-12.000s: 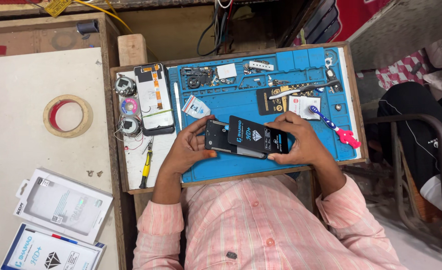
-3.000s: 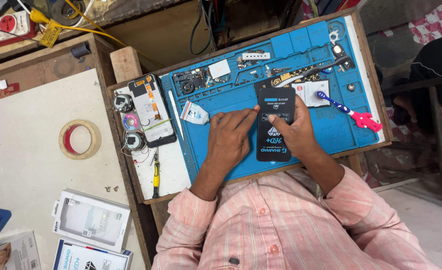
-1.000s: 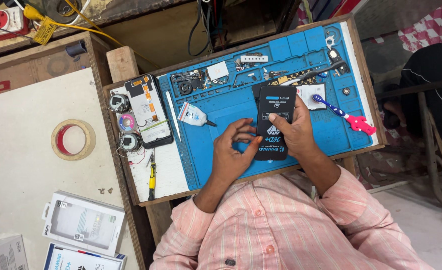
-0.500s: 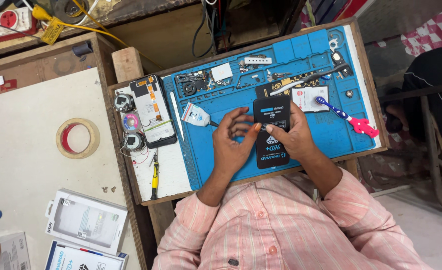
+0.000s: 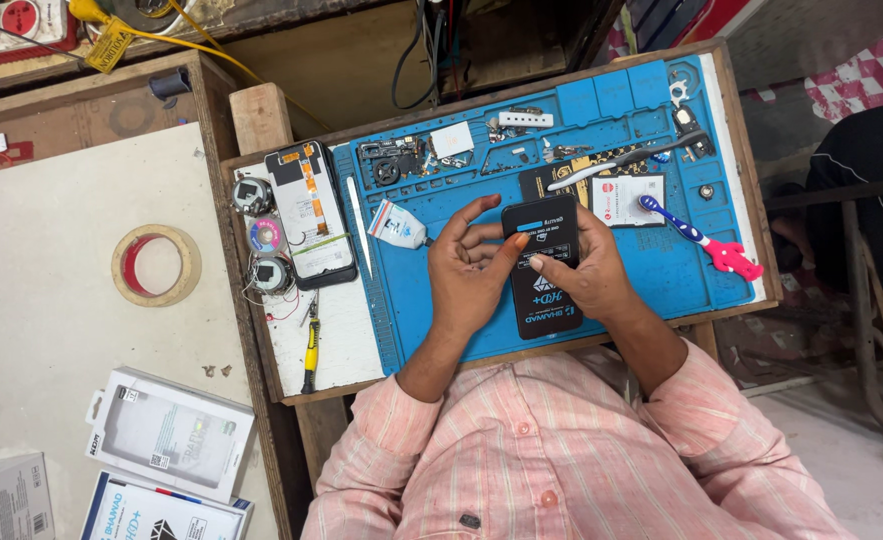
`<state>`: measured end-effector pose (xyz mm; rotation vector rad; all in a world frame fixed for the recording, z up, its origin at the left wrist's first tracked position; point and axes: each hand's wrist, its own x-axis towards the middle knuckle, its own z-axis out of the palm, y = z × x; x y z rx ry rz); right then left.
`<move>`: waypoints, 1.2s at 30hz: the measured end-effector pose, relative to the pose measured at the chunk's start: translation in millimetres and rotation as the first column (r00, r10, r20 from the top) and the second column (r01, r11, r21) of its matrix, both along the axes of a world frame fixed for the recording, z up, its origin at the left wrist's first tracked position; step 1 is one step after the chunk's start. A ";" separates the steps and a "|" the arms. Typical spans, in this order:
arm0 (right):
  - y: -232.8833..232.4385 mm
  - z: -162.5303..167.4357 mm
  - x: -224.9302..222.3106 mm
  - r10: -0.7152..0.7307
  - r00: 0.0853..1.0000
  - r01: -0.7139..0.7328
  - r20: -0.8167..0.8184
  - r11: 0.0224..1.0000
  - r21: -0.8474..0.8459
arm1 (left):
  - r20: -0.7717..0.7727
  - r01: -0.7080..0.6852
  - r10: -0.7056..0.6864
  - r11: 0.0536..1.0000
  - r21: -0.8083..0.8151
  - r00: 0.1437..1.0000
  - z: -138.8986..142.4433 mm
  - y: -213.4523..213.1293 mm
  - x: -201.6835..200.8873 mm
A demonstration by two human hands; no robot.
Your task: The person holds a smartphone at a repair workbench, pries off its back cover, and works on the internal components. They use a small tool on the phone's edge, manipulate the exposed battery and flex cables, and wipe the interior with a tissue.
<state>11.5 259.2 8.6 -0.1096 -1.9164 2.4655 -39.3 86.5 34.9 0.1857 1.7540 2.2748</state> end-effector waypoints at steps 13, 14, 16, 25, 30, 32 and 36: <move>15.6 -5.1 -2.5 0.088 0.996 -0.084 0.026 0.989 -0.122 | 0.123 -0.119 0.092 0.965 0.233 0.988 -23.4 -10.8 -8.9; 15.4 -4.2 -2.3 0.086 0.996 -0.084 0.015 0.992 -0.098 | 0.132 -0.128 0.099 0.963 0.238 0.986 -24.6 -11.8 -8.6; 15.5 -2.0 -1.7 0.069 0.997 -0.071 -0.029 0.996 -0.057 | 0.147 -0.148 0.113 0.957 0.248 0.983 -25.7 -13.8 -8.4; 17.1 -4.5 20.8 -0.322 0.938 0.333 -0.128 0.940 0.078 | 0.222 -0.236 0.156 0.884 0.403 0.962 -21.9 -22.6 -9.1; -2.3 -11.9 36.8 -0.305 0.952 0.304 0.009 0.945 -0.123 | 0.235 -0.293 0.204 0.843 0.451 0.950 -17.6 -18.9 -3.2; -10.1 -14.0 35.5 -0.277 0.960 0.280 0.042 0.941 -0.189 | 0.249 -0.312 0.217 0.832 0.459 0.944 -16.2 -15.4 1.4; -15.4 -14.3 23.6 -0.375 0.924 0.383 0.077 0.897 -0.221 | 0.246 -0.296 0.202 0.843 0.449 0.948 -16.1 -9.0 14.5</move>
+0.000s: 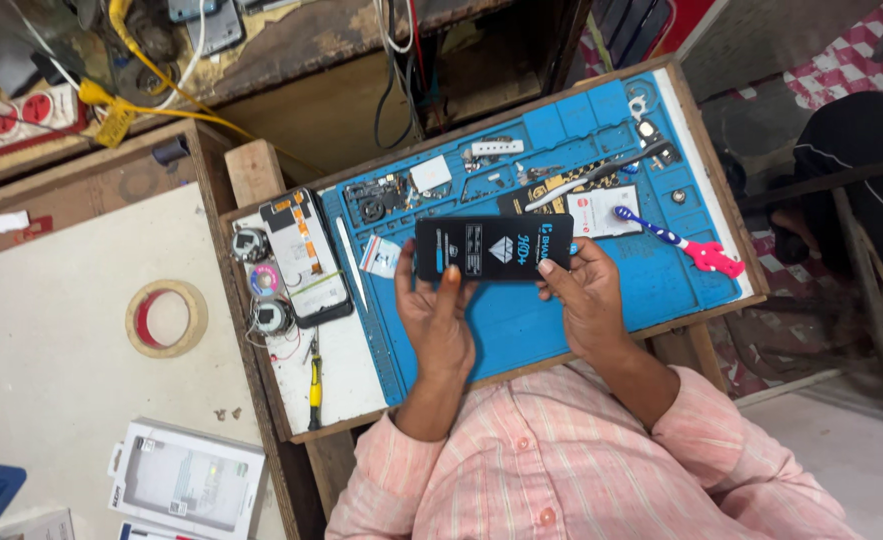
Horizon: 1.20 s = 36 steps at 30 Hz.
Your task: The person holds a smartphone at a repair workbench, pries off its back cover, and works on the internal components. They use a small tool on the phone's edge, manipulate the exposed battery and flex cables, and wipe the interior with a tissue.
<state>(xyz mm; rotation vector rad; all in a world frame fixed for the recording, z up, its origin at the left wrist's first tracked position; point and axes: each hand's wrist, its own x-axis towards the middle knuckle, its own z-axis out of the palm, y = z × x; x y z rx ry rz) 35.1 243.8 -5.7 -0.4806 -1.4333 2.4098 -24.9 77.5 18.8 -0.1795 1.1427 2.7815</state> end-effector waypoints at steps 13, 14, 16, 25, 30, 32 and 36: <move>8.2 -0.2 -11.7 -0.121 0.993 0.120 0.010 0.993 0.020 | 0.008 0.096 -0.096 0.979 -0.182 0.995 -19.3 -6.8 23.8; 9.6 0.0 -11.6 -0.105 0.994 0.106 -0.011 0.994 0.022 | 0.010 0.120 -0.120 0.973 -0.199 0.993 -19.8 -8.2 24.5; 11.3 2.4 -10.7 -0.090 0.996 0.090 -0.007 0.996 -0.003 | 0.019 0.164 -0.164 0.957 -0.239 0.986 -20.3 -13.0 27.0; 24.8 13.5 -3.9 0.042 0.999 -0.042 0.005 0.993 0.110 | -0.038 0.270 -0.307 0.884 -0.383 0.951 -38.1 -39.9 38.9; 31.6 1.4 2.0 0.035 0.999 -0.037 0.017 0.992 0.120 | -0.085 0.305 -0.380 0.839 -0.450 0.921 -46.7 -44.7 46.3; 32.8 -0.5 2.3 0.030 0.999 -0.029 -0.009 0.993 0.118 | -0.100 0.320 -0.420 0.804 -0.501 0.902 -44.2 -45.4 50.1; 32.6 3.3 -1.2 0.013 0.999 -0.012 -0.052 1.000 0.019 | -0.136 0.337 -0.483 0.759 -0.557 0.865 -34.3 -46.5 47.3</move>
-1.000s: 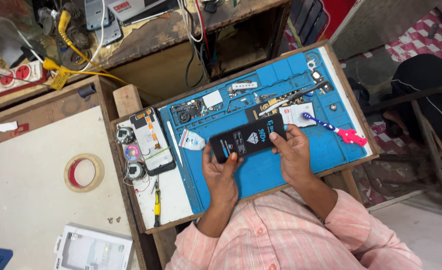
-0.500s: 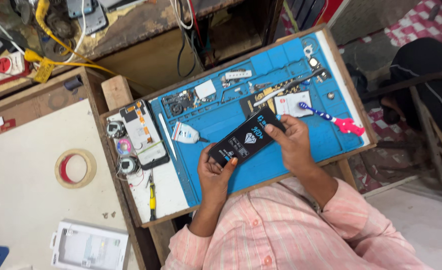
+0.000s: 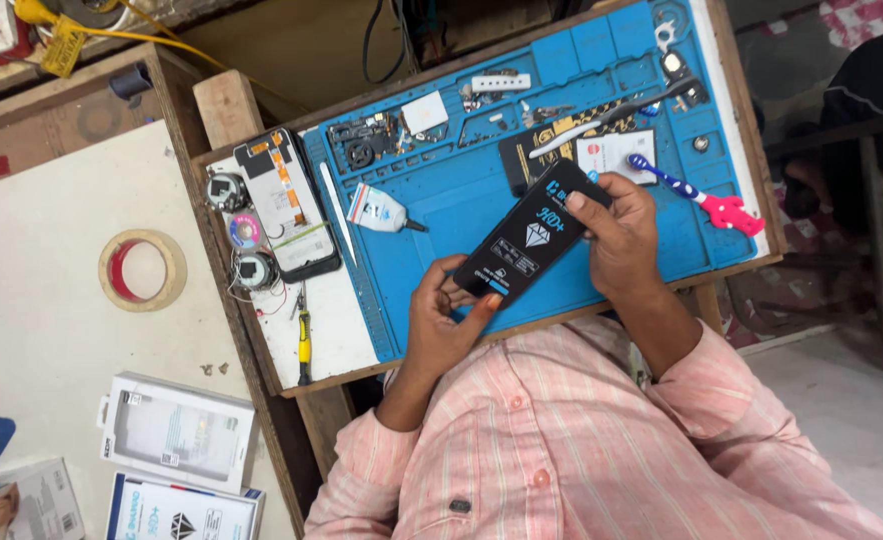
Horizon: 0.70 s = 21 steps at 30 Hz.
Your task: The person holds a smartphone at a repair workbench, pries off its back cover, and works on the internal components. They use a small tool on the phone's edge, manipulate the exposed battery and flex cables, and wipe the interior with a tissue.
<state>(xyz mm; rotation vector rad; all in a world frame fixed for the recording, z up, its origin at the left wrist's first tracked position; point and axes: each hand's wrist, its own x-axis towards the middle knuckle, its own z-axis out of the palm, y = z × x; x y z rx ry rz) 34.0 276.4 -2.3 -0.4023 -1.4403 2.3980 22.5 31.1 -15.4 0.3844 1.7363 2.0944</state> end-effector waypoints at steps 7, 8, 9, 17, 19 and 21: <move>-0.2 5.5 -2.0 0.005 1.000 -0.005 0.002 0.999 -0.053 | -0.107 0.059 -0.080 0.982 -0.182 0.991 29.1 -13.1 -27.9; 0.1 4.5 -1.9 0.006 1.000 -0.005 0.004 0.998 -0.055 | -0.157 0.024 -0.059 0.977 -0.212 0.986 34.6 -11.8 -32.8; 0.5 3.3 -1.7 0.013 1.000 -0.013 -0.002 1.000 -0.028 | -0.211 -0.013 -0.039 0.971 -0.240 0.977 40.3 -9.5 -38.9; -2.7 -0.8 0.2 0.060 0.997 -0.064 0.040 0.993 0.103 | -0.409 0.032 -0.142 0.964 -0.266 0.902 80.3 32.8 -73.3; -2.4 0.2 0.3 0.068 0.996 -0.074 0.050 0.987 0.143 | -0.435 0.051 -0.160 0.966 -0.252 0.886 85.9 40.5 -75.5; -1.8 1.0 0.3 0.077 0.996 -0.085 0.054 0.980 0.179 | -0.436 0.047 -0.159 0.965 -0.257 0.886 89.9 43.5 -78.0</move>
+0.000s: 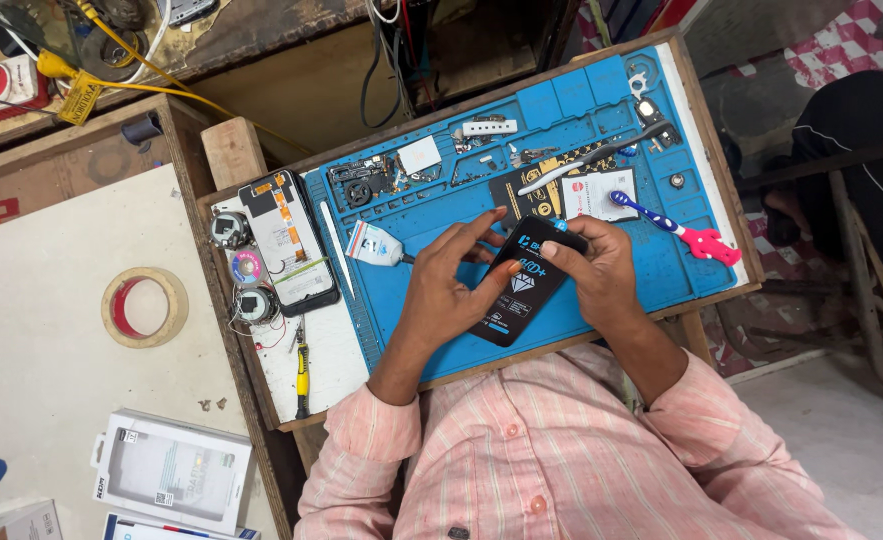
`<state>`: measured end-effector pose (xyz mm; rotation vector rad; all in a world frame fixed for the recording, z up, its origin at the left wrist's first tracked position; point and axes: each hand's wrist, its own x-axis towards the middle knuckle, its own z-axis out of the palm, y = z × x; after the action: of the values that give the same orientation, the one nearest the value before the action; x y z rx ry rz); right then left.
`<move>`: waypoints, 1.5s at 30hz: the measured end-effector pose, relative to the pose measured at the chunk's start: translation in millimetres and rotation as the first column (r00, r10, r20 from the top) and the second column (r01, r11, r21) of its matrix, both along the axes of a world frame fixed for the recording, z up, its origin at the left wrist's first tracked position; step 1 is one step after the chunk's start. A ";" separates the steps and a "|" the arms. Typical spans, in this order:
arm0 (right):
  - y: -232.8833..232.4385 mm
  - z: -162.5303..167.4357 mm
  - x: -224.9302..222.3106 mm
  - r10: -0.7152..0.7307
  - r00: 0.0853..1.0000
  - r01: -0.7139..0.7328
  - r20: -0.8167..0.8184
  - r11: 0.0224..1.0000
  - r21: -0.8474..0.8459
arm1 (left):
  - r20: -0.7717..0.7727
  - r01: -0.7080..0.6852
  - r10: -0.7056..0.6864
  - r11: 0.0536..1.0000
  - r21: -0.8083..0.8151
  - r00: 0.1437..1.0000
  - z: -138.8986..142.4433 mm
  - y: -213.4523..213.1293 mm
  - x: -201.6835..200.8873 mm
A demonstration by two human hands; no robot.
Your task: The person holds a smartphone at a repair workbench, pries off its back cover, and works on the internal components. They use a small tool on the phone's edge, manipulate the exposed battery and flex cables, and wipe the interior with a tissue.
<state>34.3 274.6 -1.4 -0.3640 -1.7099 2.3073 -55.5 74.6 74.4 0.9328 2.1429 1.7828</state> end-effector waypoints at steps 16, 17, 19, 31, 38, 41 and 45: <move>-4.7 7.4 -1.6 -0.004 1.000 0.009 -0.018 0.959 0.283 | -0.121 -0.022 0.023 1.000 0.009 0.992 -4.5 -0.5 3.4; -5.1 8.7 -1.0 -0.006 1.000 0.007 -0.006 0.964 0.267 | -0.124 -0.022 0.023 1.000 0.013 0.992 -5.4 -0.9 4.8; -5.1 10.5 -1.9 -0.001 1.000 0.000 0.003 0.967 0.253 | -0.139 -0.023 0.026 0.999 0.023 0.990 -6.9 -1.0 5.2; -13.6 0.7 -6.7 -0.137 0.990 0.143 -0.042 0.969 0.201 | -0.233 0.056 -0.079 0.993 -0.101 0.969 -12.6 -6.5 13.2; -14.6 0.5 -10.4 -0.151 0.988 0.150 -0.006 0.972 0.181 | -0.224 0.035 -0.049 0.997 -0.067 0.973 -19.5 -9.3 15.6; -16.7 2.4 -12.3 -0.157 0.987 0.158 -0.018 0.982 0.107 | -0.216 0.027 -0.043 0.997 -0.074 0.975 -21.7 -8.9 16.9; -17.3 7.1 -12.5 -0.151 0.988 0.152 -0.017 0.988 0.007 | -0.204 0.028 -0.041 0.997 -0.070 0.978 -23.9 -7.0 18.8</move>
<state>21.8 257.3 5.7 -0.4555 -1.6234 2.1889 -36.7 67.6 50.5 1.1753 2.2767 1.6514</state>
